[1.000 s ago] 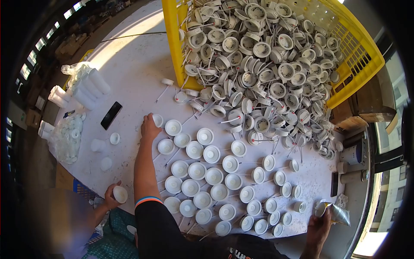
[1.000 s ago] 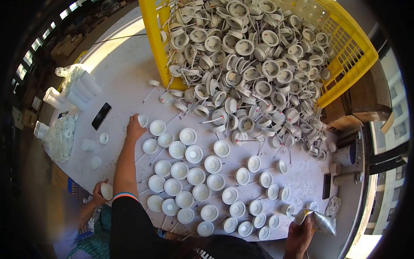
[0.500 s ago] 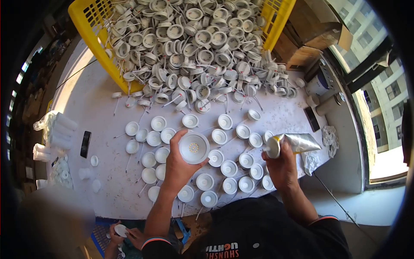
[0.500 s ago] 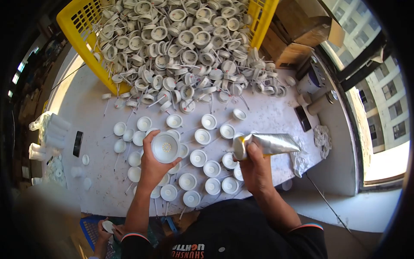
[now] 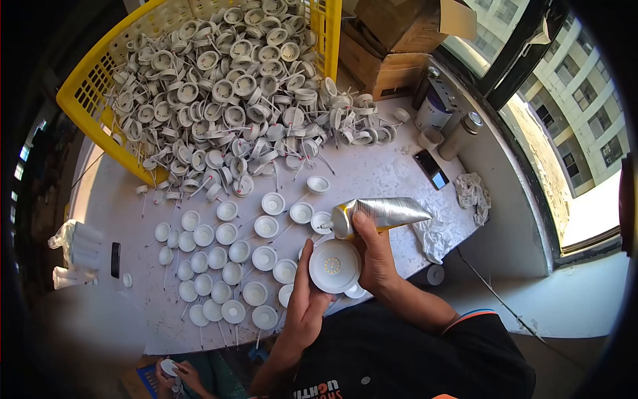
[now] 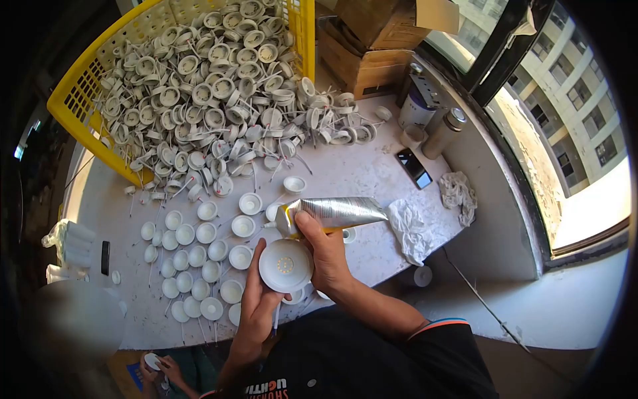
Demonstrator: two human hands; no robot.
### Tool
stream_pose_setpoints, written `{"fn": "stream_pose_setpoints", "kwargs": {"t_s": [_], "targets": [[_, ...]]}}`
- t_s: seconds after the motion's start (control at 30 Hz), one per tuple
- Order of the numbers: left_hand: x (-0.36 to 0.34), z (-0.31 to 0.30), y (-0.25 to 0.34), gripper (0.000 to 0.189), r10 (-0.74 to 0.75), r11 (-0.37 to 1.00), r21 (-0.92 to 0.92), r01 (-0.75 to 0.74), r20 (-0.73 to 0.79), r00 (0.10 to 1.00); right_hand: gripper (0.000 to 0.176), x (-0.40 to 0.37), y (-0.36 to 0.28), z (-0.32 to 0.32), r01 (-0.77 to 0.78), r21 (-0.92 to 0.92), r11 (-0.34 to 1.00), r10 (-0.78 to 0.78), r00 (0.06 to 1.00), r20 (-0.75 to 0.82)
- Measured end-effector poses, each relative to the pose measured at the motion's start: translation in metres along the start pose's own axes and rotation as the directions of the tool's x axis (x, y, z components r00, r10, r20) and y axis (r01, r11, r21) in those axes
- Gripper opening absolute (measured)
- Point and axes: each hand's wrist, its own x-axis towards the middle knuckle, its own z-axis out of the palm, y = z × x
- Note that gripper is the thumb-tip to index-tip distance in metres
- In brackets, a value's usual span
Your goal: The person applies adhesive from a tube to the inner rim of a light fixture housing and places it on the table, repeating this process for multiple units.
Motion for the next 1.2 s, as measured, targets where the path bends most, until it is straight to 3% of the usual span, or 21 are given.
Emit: {"fn": "stream_pose_setpoints", "kwargs": {"t_s": [0.03, 0.1, 0.13, 0.27, 0.33, 0.37, 0.43, 0.57, 0.67, 0.73, 0.8, 0.87, 0.9, 0.93, 1.0, 1.13, 1.2], "targets": [[0.003, 0.009, -0.001, 0.063, -0.003, 1.0, 0.006, 0.003, 0.001, 1.0, 0.035, 0.001, -0.007, -0.011, -0.014, -0.012, 1.0, 0.014, 1.0, 0.0], [0.008, 0.024, -0.005, 0.054, -0.084, 0.972, -0.211, 0.102, 0.094, 0.992, 0.031, 0.0, -0.023, -0.025, -0.014, 0.013, 1.0, 0.014, 1.0, -0.009], [0.011, 0.04, -0.006, 0.05, -0.112, 0.97, -0.213, 0.114, 0.021, 0.994, 0.027, 0.0, -0.03, -0.032, -0.013, 0.033, 0.999, 0.013, 1.0, -0.015], [0.021, 0.081, -0.023, 0.05, -0.195, 0.93, -0.323, 0.175, -0.029, 0.98, 0.027, 0.001, -0.054, -0.066, -0.042, 0.043, 0.998, 0.042, 0.999, -0.003], [0.023, 0.096, -0.03, 0.049, -0.304, 0.747, -0.571, 0.34, 0.162, 0.939, 0.026, 0.0, -0.065, -0.081, -0.055, 0.046, 0.997, 0.055, 0.998, 0.002], [0.024, 0.103, -0.032, 0.049, -0.307, 0.748, -0.57, 0.34, 0.157, 0.939, 0.026, 0.0, -0.069, -0.088, -0.061, 0.049, 0.997, 0.061, 0.998, 0.004], [0.025, 0.115, -0.035, 0.049, -0.379, 0.615, -0.676, 0.406, 0.198, 0.904, 0.027, 0.001, -0.075, -0.1, -0.04, 0.015, 0.999, 0.039, 0.999, 0.018], [0.025, 0.123, -0.045, 0.052, -0.367, 0.509, -0.766, 0.393, 0.22, 0.904, 0.029, 0.004, -0.093, -0.104, -0.008, 0.075, 0.997, -0.002, 0.993, 0.12], [0.025, 0.126, -0.034, 0.055, -0.384, 0.55, -0.743, 0.382, 0.18, 0.905, 0.034, 0.002, -0.11, -0.105, 0.081, -0.048, 0.996, -0.069, 0.972, 0.224], [0.023, 0.123, -0.031, 0.057, -0.367, 0.421, -0.808, 0.413, 0.265, 0.892, 0.033, -0.001, -0.121, -0.105, 0.096, -0.21, 0.973, -0.036, 0.96, 0.276], [0.021, 0.121, -0.025, 0.056, -0.325, 0.425, -0.813, 0.398, 0.273, 0.906, 0.033, -0.008, -0.131, -0.097, 0.084, -0.315, 0.945, 0.016, 0.953, 0.302], [0.018, 0.121, -0.018, 0.055, -0.281, 0.431, -0.817, 0.383, 0.281, 0.917, 0.028, -0.014, -0.136, -0.086, 0.239, -0.398, 0.885, -0.059, 0.908, 0.415], [0.017, 0.121, -0.014, 0.055, -0.296, 0.488, -0.79, 0.371, 0.25, 0.922, 0.028, -0.015, -0.135, -0.082, 0.237, -0.406, 0.883, -0.05, 0.906, 0.42], [0.016, 0.12, -0.011, 0.055, -0.31, 0.543, -0.758, 0.361, 0.219, 0.925, 0.025, -0.016, -0.135, -0.078, 0.352, -0.429, 0.832, -0.122, 0.87, 0.478], [0.017, 0.113, -0.007, 0.058, -0.3, 0.519, -0.768, 0.376, 0.248, 0.921, 0.019, -0.018, -0.135, -0.069, 0.5, -0.462, 0.733, -0.21, 0.812, 0.545], [0.017, 0.1, -0.006, 0.062, -0.293, 0.418, -0.792, 0.444, 0.345, 0.892, 0.02, -0.015, -0.136, -0.065, 0.579, -0.531, 0.619, -0.218, 0.776, 0.592], [0.016, 0.099, -0.007, 0.063, -0.271, 0.383, -0.809, 0.446, 0.363, 0.892, 0.02, -0.014, -0.138, -0.061, 0.647, -0.59, 0.483, -0.195, 0.737, 0.647]]}}
